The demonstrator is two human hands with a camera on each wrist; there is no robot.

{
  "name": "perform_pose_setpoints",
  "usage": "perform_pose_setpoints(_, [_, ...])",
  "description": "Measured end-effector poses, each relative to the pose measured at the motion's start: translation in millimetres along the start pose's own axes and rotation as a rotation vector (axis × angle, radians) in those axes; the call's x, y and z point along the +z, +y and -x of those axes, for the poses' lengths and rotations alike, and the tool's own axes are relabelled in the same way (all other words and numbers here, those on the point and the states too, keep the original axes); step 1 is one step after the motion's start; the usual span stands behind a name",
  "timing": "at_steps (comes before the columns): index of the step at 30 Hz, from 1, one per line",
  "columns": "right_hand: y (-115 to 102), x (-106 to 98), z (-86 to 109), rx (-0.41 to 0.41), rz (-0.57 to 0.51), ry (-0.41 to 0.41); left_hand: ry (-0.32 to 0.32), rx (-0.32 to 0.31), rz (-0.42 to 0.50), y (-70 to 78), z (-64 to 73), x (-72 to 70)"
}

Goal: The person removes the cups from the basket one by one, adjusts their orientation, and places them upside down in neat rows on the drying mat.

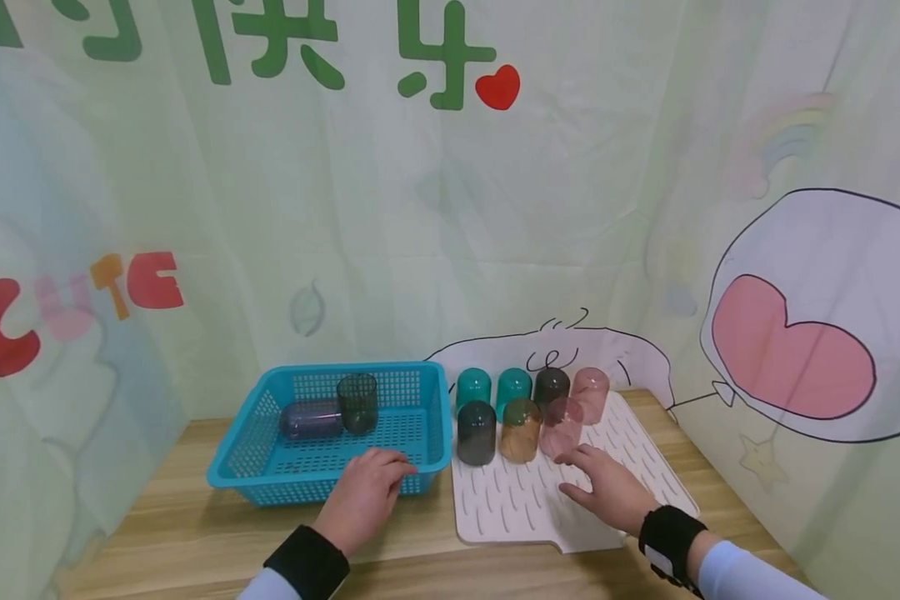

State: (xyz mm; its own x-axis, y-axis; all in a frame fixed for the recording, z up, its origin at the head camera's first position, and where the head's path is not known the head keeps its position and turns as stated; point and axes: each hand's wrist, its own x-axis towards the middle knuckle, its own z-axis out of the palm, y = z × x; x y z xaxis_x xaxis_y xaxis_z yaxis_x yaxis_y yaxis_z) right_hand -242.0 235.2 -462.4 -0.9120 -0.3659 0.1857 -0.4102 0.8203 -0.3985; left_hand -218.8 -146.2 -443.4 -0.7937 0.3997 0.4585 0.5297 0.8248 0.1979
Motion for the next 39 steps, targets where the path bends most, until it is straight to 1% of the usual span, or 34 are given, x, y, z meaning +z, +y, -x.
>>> perform_pose_setpoints(2, [-0.5, 2.2, 3.2, 0.001, -0.013, -0.041, 0.0, -0.001, 0.001, -0.1, -0.8, -0.2])
perform_pose_setpoints(8, [-3.5, 10.3, 13.3, -0.034, 0.011, -0.147, 0.006, -0.001, -0.009, -0.4, -3.2, -0.6])
perform_pose_setpoints(14, [-4.6, 21.0, 20.5, -0.109, 0.035, -0.188, 0.01, -0.003, -0.01, 0.4, -4.5, -2.1])
perform_pose_setpoints(19, [-4.9, 27.1, 22.9, -0.111, 0.01, -0.226, 0.014, 0.009, -0.005, 2.1, -5.0, -3.8])
perform_pose_setpoints(23, [-4.5, 31.3, 25.0, -0.13, 0.002, -0.232, 0.013, 0.014, -0.01, 2.4, -4.2, -3.9])
perform_pose_setpoints(29, [-1.2, 36.0, 27.5, -0.184, 0.024, -0.2, -0.007, 0.0, -0.006, 3.1, -3.7, -3.9])
perform_pose_setpoints(35, [3.5, 40.9, 28.4, -0.198, 0.049, -0.202, -0.021, 0.01, -0.018, 4.6, -3.5, -5.6])
perform_pose_setpoints(39, [2.8, 41.3, 28.8, -0.217, 0.056, -0.185, -0.034, 0.01, -0.012, 1.9, -3.5, -7.4])
